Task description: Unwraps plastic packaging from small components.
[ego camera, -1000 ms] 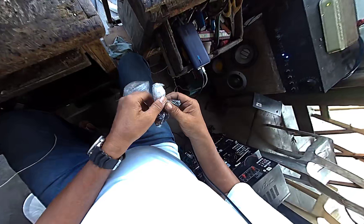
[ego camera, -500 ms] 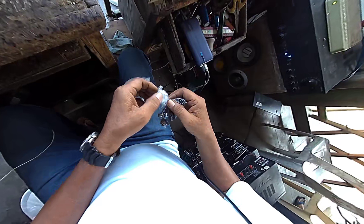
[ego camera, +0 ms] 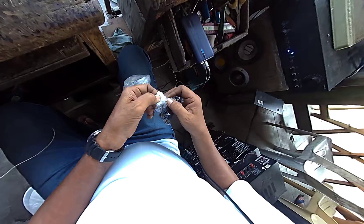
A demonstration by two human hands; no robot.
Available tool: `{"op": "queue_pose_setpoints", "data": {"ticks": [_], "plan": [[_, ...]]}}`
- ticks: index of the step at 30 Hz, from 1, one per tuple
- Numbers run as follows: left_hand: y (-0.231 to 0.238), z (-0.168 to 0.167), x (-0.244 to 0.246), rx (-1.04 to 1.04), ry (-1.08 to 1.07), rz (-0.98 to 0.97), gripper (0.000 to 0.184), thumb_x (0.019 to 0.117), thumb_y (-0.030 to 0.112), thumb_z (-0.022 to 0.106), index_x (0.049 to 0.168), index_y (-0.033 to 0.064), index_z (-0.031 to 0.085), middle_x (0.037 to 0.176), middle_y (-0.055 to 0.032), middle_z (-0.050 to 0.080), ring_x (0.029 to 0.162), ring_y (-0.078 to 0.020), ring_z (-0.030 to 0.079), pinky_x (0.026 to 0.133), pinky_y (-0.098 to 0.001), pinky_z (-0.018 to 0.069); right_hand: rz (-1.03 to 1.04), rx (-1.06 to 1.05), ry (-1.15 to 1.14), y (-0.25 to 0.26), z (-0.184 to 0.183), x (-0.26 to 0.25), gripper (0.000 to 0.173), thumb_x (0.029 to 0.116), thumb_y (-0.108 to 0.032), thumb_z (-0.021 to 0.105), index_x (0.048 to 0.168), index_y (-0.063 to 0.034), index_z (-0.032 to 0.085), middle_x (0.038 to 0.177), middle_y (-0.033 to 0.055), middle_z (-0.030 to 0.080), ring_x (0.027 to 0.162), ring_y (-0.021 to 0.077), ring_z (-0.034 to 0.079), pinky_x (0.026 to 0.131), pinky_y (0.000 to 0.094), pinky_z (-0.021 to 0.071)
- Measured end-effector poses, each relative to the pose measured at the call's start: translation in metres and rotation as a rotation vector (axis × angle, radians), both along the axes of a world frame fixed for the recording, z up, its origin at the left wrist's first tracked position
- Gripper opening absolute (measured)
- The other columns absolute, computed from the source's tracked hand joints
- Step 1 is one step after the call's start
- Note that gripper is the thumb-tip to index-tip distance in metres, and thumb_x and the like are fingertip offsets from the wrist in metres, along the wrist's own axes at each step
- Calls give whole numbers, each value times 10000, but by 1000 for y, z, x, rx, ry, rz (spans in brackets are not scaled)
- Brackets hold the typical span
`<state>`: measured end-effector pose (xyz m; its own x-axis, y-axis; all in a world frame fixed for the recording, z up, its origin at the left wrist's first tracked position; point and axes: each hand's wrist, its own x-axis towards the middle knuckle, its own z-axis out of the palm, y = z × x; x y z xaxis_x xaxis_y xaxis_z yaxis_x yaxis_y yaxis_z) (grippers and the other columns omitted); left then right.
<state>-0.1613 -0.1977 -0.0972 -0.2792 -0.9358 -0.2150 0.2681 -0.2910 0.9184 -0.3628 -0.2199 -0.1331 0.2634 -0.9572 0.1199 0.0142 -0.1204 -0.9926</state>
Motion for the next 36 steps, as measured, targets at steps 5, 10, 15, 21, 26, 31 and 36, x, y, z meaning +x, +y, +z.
{"op": "queue_pose_setpoints", "data": {"ticks": [5, 10, 15, 21, 26, 31, 36], "plan": [[2, 1, 0, 22, -64, 7, 173, 1045, 107, 517, 916, 71, 626, 684, -46, 583, 503, -105, 508, 486, -208, 469, -1, -326, 233, 3, 11, -3, 162, 900, -31, 743, 1040, 47, 717, 1088, 149, 681, 1056, 226, 664, 895, 356, 598], [0, -1, 2, 105, -20, -32, 204, 1040, 110, 497, 876, 75, 614, 625, -36, 547, 465, -90, 469, 465, -193, 431, 36, -516, 494, 1, 19, -1, 104, 904, -47, 755, 987, 13, 736, 958, 101, 712, 955, 203, 663, 873, 337, 566], [1, 0, 7, -96, -208, -65, 185, 1024, 76, 515, 850, 66, 577, 616, -46, 538, 445, -111, 450, 430, -197, 394, 90, -364, 426, 6, 25, 0, 27, 942, -8, 671, 955, 13, 681, 939, 98, 660, 949, 195, 637, 860, 329, 553], [-3, -5, 8, -426, -539, 0, 110, 1002, 102, 525, 931, 69, 603, 671, -14, 550, 511, -61, 478, 459, -175, 381, 146, -58, -136, 9, 27, -3, 31, 976, 1, 612, 1003, 14, 617, 974, 62, 614, 870, 91, 612, 748, 239, 546], [2, 7, 7, -263, -255, -51, 178, 1052, 83, 478, 918, 53, 591, 685, -32, 576, 527, -94, 529, 488, -196, 467, 97, -76, -114, 9, 27, -4, 199, 1003, -59, 610, 1176, 30, 567, 1023, 61, 631, 876, 85, 625, 763, 246, 564], [-5, 8, 4, -314, -286, -106, 127, 1036, 56, 497, 955, 46, 595, 722, -24, 577, 576, -80, 523, 531, -190, 456, 17, -283, 150, 8, 34, -8, 179, 934, -2, 704, 1083, 93, 673, 998, 117, 699, 887, 117, 682, 786, 273, 605], [-26, 1, 1, -520, -359, 0, 110, 1024, 79, 577, 1087, 34, 656, 1051, -60, 650, 968, -132, 648, 835, -284, 571, -70, -307, 90, 9, 51, -12, 89, 970, 24, 643, 1023, 82, 685, 972, 92, 697, 917, 101, 679, 830, 273, 596]]}}
